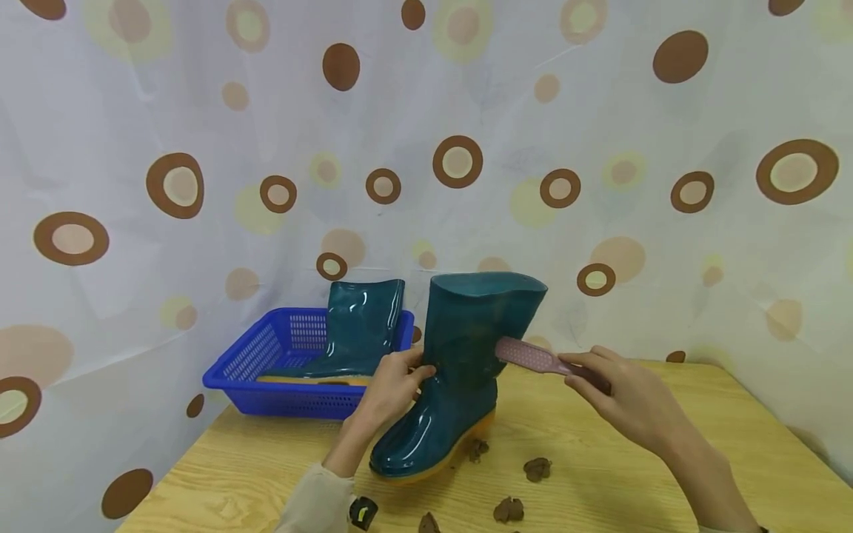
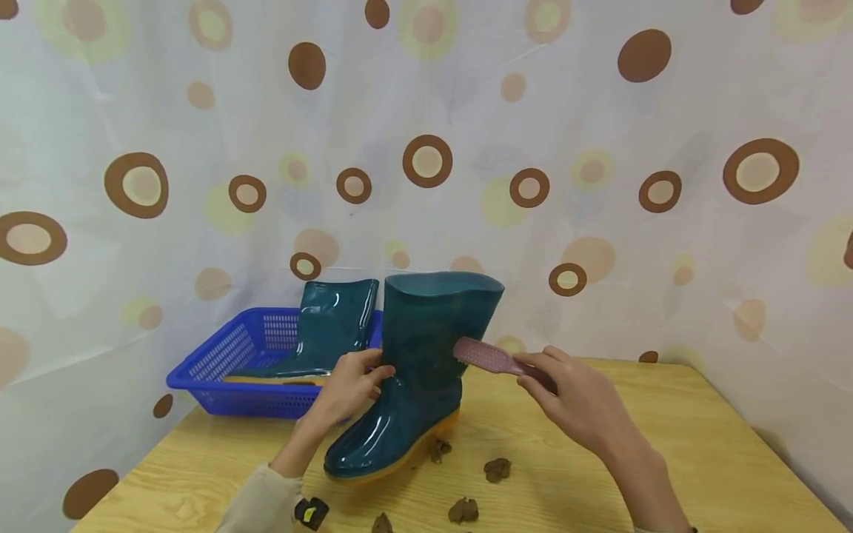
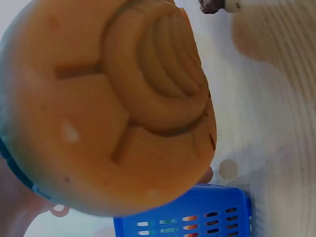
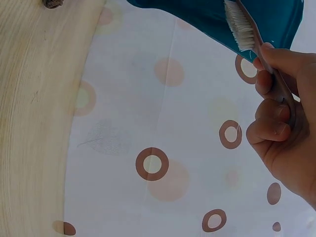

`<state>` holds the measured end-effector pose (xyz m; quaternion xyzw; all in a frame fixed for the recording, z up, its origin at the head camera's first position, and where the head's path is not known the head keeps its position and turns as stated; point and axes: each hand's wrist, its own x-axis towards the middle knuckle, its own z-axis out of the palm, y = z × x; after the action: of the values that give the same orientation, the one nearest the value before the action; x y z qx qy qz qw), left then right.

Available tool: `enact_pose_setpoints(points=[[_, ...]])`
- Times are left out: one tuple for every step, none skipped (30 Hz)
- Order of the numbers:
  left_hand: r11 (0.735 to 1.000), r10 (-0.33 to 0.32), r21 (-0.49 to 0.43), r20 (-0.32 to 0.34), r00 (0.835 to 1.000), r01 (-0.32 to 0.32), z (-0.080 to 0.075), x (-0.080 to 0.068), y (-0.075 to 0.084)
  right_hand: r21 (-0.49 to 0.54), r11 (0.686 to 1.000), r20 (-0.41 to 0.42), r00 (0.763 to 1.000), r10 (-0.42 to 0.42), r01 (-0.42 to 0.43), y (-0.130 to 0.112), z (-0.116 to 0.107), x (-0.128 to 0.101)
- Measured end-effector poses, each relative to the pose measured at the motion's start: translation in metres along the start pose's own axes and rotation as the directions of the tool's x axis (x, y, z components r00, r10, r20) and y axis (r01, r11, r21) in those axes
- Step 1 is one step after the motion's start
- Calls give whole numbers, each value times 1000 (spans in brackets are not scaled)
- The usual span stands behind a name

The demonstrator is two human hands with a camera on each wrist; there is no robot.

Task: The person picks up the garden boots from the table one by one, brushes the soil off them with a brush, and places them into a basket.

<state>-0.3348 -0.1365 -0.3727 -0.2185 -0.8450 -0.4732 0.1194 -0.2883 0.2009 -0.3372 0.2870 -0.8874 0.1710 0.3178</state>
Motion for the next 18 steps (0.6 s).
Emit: enact_pose_setpoints(points=[[1000, 4, 6, -2, 1000, -4, 1, -1, -1, 7, 1000, 6, 1000, 5, -5, 0, 0, 0], [1000, 7, 9, -4, 1000, -7, 2, -1, -1, 14, 1000, 11, 1000, 8, -8, 0, 0, 1], [1000, 9, 13, -7, 1000, -9, 2, -2, -2, 20, 1000, 16, 1000, 11, -11, 1, 0, 1], [1000, 11, 17, -8, 1000, -11, 3, -2, -2, 27, 1000, 17, 1000, 15, -15, 1, 0, 0], [1000, 9, 19, -7, 1000, -9, 4, -2, -1, 32, 999, 15, 1000, 16, -16, 2, 0, 0], [1000, 7, 20, -7, 1000, -7, 5, -2, -1, 35, 999, 15, 1000, 18, -19, 2, 0, -1], [1000, 6, 20, -6, 1000, -6, 5, -3, -1, 36, 999, 11, 1000, 18, -18, 2, 0, -1], [1000, 6, 22, -8, 1000, -6, 5, -3, 0, 35, 999, 6, 1000, 15, -16, 3, 0, -1], [1000, 8, 24, -8, 1000, -7, 5, -3, 0, 34, 999, 0, 1000, 13, -13, 3, 0, -2], [1000, 9, 27, -7, 1000, -8, 4, -3, 1, 32, 999, -6, 1000, 12, -12, 4, 0, -2], [999, 15, 38, -11, 1000, -15, 3, -2, 3, 31, 999, -11, 1000, 12, -12, 4, 0, -2], [998, 27, 52, -17, 999, -26, 2, -1, 5, 33, 999, -16, 1000, 12, -12, 4, -1, -2], [997, 38, 68, -25, 999, -36, 1, 0, 7, 33, 999, -23, 1000, 13, -12, 5, -1, -3], [995, 50, 85, -32, 998, -47, -1, 1, 9, 35, 999, -27, 1000, 13, -12, 5, -2, -3], [994, 58, 99, -39, 998, -54, -4, 2, 11, 37, 999, -33, 999, 15, -14, 6, -2, -3], [992, 65, 114, -45, 997, -59, -6, 4, 14, 40, 999, -37, 999, 16, -14, 6, -3, -3], [989, 72, 134, -53, 996, -65, -9, 5, 17, 44, 999, -42, 999, 14, -13, 6, -4, -3], [987, 72, 145, -54, 996, -64, -12, 6, 19, 48, 999, -47, 999, 11, -9, 6, -5, -2]])
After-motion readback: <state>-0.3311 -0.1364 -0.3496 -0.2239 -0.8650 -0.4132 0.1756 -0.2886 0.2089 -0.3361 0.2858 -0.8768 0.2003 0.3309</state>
